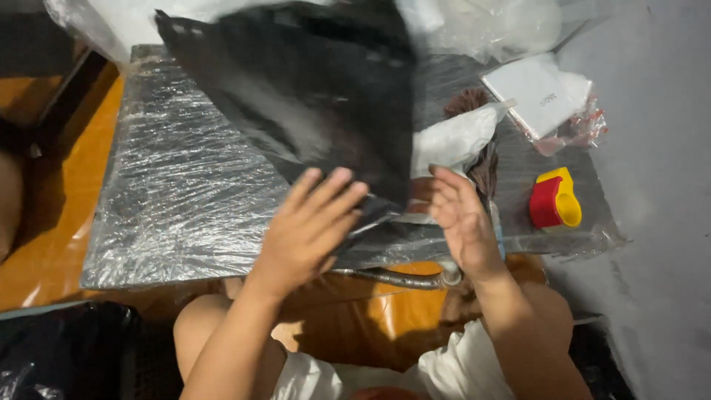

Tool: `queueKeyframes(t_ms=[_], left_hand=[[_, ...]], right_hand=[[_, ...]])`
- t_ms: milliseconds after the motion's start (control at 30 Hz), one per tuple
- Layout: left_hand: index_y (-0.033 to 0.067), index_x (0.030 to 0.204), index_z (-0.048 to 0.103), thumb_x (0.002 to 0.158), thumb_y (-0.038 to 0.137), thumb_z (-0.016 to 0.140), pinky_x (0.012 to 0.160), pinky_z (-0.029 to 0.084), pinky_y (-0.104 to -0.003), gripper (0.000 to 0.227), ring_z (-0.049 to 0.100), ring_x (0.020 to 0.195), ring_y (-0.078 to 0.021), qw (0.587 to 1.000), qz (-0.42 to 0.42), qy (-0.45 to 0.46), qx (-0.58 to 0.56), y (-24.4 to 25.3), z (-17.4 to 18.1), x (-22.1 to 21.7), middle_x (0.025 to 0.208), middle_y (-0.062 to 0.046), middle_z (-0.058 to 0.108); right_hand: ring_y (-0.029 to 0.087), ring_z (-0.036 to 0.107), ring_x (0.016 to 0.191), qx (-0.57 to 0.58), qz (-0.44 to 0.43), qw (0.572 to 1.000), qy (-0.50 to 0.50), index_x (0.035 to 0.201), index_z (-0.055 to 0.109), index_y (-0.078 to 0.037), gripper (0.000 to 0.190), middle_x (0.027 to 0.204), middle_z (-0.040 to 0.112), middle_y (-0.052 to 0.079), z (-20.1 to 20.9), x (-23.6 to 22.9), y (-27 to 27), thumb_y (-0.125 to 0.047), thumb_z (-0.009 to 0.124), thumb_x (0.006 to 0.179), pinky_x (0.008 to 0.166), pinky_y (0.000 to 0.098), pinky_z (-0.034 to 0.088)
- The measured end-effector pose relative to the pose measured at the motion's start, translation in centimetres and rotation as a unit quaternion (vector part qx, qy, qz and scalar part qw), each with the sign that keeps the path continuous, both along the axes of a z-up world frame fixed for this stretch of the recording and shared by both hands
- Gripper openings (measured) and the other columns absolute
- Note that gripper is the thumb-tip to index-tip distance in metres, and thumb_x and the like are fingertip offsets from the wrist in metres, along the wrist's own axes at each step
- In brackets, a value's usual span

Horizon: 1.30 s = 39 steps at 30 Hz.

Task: Inserting a white pillow into a black plastic shipping bag, folding the bag, and smoothing it with a duster.

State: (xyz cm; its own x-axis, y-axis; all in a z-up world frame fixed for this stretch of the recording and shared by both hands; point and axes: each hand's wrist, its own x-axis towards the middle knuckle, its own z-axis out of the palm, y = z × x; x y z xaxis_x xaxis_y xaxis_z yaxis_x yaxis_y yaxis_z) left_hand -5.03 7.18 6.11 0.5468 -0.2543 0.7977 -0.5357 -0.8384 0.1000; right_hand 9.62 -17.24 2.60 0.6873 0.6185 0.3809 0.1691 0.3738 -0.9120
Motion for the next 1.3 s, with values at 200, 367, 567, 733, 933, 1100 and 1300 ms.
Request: queueKeyframes(t_ms=[200, 367, 567, 733, 933, 1100, 1300], left_hand=[[-0.0009, 0.122, 0.063, 0.066, 0.005, 0.083, 0.125, 0.028, -0.057, 0.059, 0.047, 0.144, -0.0353, 0.99, -0.037, 0.129, 0.034, -1.6, -1.8, 1.0, 0.146, -0.015, 0.059], [0.0037, 0.124, 0.063, 0.071, 0.014, 0.082, 0.122, 0.031, -0.056, 0.057, 0.051, 0.14, -0.0341, 0.978, -0.012, 0.21, -0.006, -1.1, -2.1, 0.9, 0.142, -0.014, 0.061], [0.0027, 0.133, 0.061, 0.079, 0.063, 0.074, 0.102, 0.045, -0.051, 0.082, 0.06, 0.112, -0.0365, 0.972, 0.028, 0.19, -0.132, -2.6, -2.1, 0.7, 0.119, -0.017, 0.063], [-0.0001, 0.11, 0.063, 0.077, 0.067, 0.076, 0.077, 0.049, -0.046, 0.075, 0.06, 0.084, -0.0371, 0.974, 0.076, 0.131, -0.166, -5.4, -3.0, 0.9, 0.09, -0.016, 0.059], [0.0071, 0.109, 0.065, 0.093, 0.038, 0.071, 0.078, 0.052, -0.041, 0.035, 0.064, 0.085, -0.0336, 0.941, 0.141, 0.238, -0.197, -4.3, -5.7, 2.0, 0.084, -0.009, 0.06], [0.0128, 0.101, 0.068, 0.098, 0.024, 0.066, 0.072, 0.054, -0.043, 0.012, 0.068, 0.083, -0.0357, 0.911, 0.203, 0.217, -0.286, -3.8, -3.8, 1.4, 0.082, -0.009, 0.064], [0.0018, 0.111, 0.06, 0.104, 0.017, 0.053, 0.078, 0.05, -0.051, 0.018, 0.066, 0.087, -0.0463, 0.826, 0.246, 0.165, -0.48, -0.5, -4.3, 1.5, 0.089, -0.027, 0.065]], right_hand=[[0.023, 0.069, 0.114, -0.029, -0.071, 0.988, 0.137, 0.128, 0.06, 0.004, 0.029, 0.121, 0.07, 0.015, -1.7, 1.4, 1.5, -0.014, 0.054, 0.105, 0.105, 0.0422, 0.055], [0.014, 0.07, 0.089, -0.038, -0.176, 0.964, 0.198, 0.109, 0.067, -0.003, 0.012, 0.094, 0.069, 0.003, -4.4, 3.8, 1.6, -0.01, 0.07, 0.099, 0.083, 0.0244, 0.058], [0.011, 0.069, 0.083, -0.053, -0.211, 0.964, 0.156, 0.106, 0.065, -0.007, 0.014, 0.088, 0.071, 0.002, -0.3, 0.7, 3.8, -0.011, 0.075, 0.096, 0.078, 0.024, 0.057], [0.015, 0.071, 0.084, -0.076, -0.159, 0.967, 0.184, 0.105, 0.065, -0.005, 0.016, 0.087, 0.072, 0.006, 0.6, -2.6, 5.4, -0.013, 0.076, 0.095, 0.078, 0.0294, 0.061], [0.013, 0.072, 0.084, -0.158, -0.127, 0.972, 0.122, 0.103, 0.069, -0.009, 0.023, 0.088, 0.076, 0.006, 0.7, -2.8, 5.0, -0.014, 0.085, 0.087, 0.078, 0.0291, 0.062], [0.014, 0.071, 0.075, -0.144, -0.123, 0.975, 0.118, 0.102, 0.066, -0.006, 0.016, 0.083, 0.075, 0.009, -0.1, -1.6, 4.4, -0.015, 0.077, 0.094, 0.067, 0.028, 0.063], [0.017, 0.073, 0.072, -0.191, -0.089, 0.976, 0.058, 0.103, 0.066, -0.002, 0.022, 0.084, 0.075, 0.013, -0.7, -2.8, 5.8, -0.011, 0.08, 0.09, 0.063, 0.0314, 0.065]])
